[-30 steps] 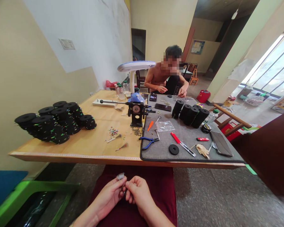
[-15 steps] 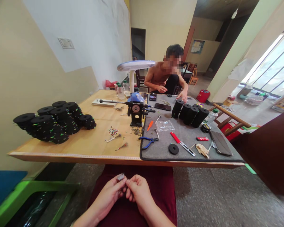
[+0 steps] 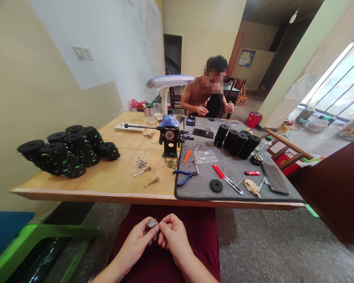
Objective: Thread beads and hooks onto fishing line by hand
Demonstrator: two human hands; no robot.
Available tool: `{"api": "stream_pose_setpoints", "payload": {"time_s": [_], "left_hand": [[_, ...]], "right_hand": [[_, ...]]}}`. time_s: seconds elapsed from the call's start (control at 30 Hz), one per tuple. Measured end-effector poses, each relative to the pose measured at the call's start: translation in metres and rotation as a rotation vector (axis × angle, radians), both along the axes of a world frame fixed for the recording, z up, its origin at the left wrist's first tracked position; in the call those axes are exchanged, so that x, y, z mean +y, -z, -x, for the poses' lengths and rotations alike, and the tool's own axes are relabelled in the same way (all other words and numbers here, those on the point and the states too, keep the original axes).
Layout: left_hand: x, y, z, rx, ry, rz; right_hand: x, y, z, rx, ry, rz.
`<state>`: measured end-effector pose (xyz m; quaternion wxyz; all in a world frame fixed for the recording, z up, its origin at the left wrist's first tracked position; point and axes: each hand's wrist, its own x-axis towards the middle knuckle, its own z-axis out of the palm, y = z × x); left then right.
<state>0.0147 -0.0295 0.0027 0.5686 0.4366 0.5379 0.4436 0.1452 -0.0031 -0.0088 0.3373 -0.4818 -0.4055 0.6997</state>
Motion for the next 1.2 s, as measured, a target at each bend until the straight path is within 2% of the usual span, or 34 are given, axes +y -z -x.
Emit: {"api": "stream_pose_setpoints", "payload": {"time_s": [0.2,0.43,0.63,0.8,0.9,1.03,1.2], "left_hand": [[-0.001,-0.004,-0.002,0.005,0.041,0.034],[-0.001,-0.006,-0.002,-0.004,0.009,0.031],[0.004,-0.011,0.005,0.092,-0.008,0.025],[0.006,-0.025,0.011,0.116,-0.025,0.027],[0.006,-0.032,0.014,0.030,0.021,0.106],[0.008,-0.036,0.018,-0.216,0.074,0.297],[0.012,-0.046,0.023,-0.438,0.048,0.357]], "right_hand": [[0.002,-0.001,-0.003,0.084,0.054,0.035],[0.002,0.001,-0.005,0.032,0.052,-0.075],[0.005,-0.009,-0.010,0.000,-0.096,-0.082],[0.009,-0.017,-0.019,-0.086,-0.286,-0.157],[0.010,-0.020,-0.022,-0.134,-0.317,-0.245],[0.011,-0.023,-0.029,-0.121,-0.307,-0.335],[0.016,-0.013,-0.039,-0.223,-0.335,-0.541]]}}
